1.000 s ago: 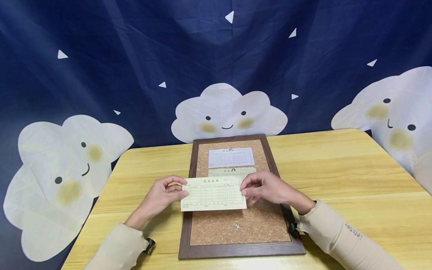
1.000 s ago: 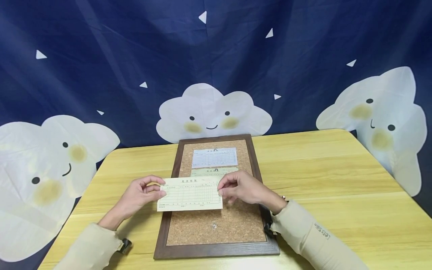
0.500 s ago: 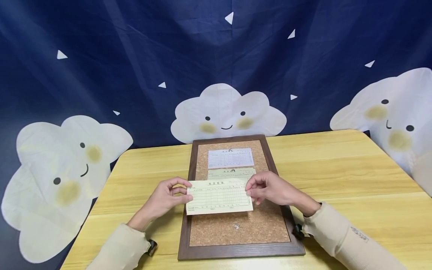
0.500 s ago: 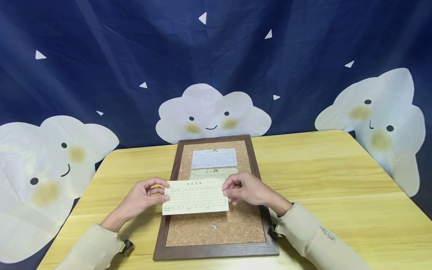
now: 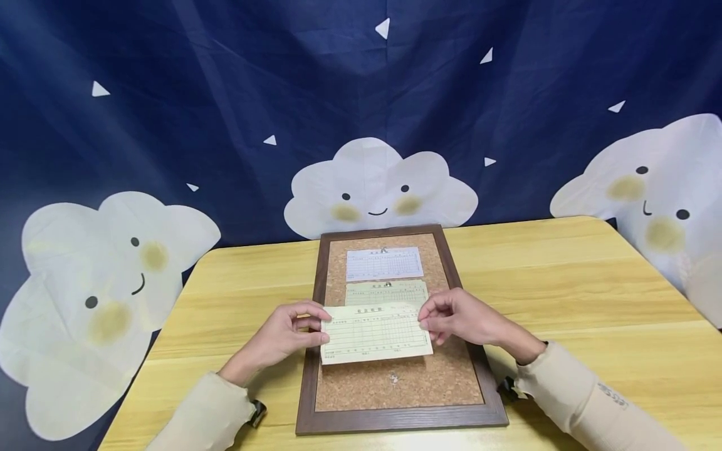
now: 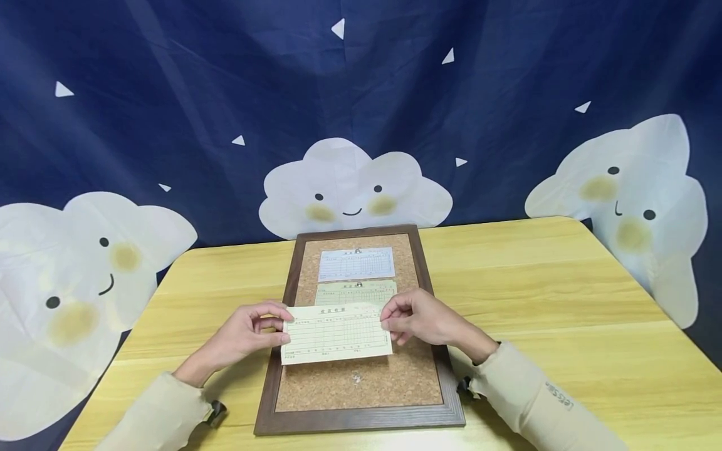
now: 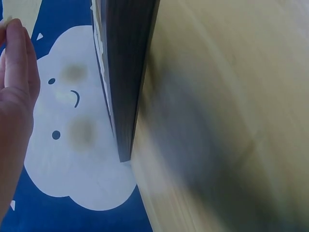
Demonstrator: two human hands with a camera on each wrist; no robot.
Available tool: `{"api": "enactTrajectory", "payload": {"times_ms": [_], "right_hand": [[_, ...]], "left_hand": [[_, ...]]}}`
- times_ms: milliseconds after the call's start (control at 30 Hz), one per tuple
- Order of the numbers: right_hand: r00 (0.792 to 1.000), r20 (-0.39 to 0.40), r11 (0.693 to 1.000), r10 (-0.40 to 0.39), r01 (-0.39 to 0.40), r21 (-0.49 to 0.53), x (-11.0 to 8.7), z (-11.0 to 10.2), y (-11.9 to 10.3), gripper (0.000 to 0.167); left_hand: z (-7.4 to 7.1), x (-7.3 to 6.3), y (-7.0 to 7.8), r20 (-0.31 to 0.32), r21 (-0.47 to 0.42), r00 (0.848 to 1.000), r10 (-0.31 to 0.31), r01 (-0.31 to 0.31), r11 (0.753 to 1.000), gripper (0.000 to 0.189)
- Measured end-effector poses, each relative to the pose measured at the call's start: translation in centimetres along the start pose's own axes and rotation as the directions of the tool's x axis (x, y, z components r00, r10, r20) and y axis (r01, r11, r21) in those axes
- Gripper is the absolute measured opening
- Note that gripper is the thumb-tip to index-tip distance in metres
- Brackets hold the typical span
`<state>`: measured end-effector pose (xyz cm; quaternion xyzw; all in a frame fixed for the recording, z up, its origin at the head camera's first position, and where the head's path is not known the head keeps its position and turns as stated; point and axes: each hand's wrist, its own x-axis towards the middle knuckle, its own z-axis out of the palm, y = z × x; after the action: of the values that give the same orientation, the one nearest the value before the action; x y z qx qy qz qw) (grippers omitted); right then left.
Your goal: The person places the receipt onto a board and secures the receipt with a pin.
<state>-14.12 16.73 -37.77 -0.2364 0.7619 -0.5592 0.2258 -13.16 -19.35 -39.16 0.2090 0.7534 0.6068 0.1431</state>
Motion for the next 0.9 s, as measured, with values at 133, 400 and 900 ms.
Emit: {"api": "enactTrajectory", "payload": {"times_ms": [133, 400, 900], "right_hand": [[1.000, 0.003, 1.000, 0.010, -0.010, 0.000, -0.2, -0.1, 0.1, 0.010], [1.000, 0.009, 1.000, 0.019, -0.019, -0.017, -0.7, -0.4, 0.6, 0.011], [0.998, 0.004, 0.996, 0.069, -0.069, -0.061, -1.2, -0.7, 1.3, 0.007]], "left_hand": [[0.2, 0.2, 0.0, 0.036, -0.010, 0.999, -0.016, 0.016, 1.000, 0.032], [0.8, 0.6, 0.0, 0.085, -0.038, 0.996, -0.026, 0.029, 0.999, 0.035], [1.8, 0.9, 0.0, 0.111, 0.023, 0.988, -0.110, 0.108, 0.994, 0.037]]}}
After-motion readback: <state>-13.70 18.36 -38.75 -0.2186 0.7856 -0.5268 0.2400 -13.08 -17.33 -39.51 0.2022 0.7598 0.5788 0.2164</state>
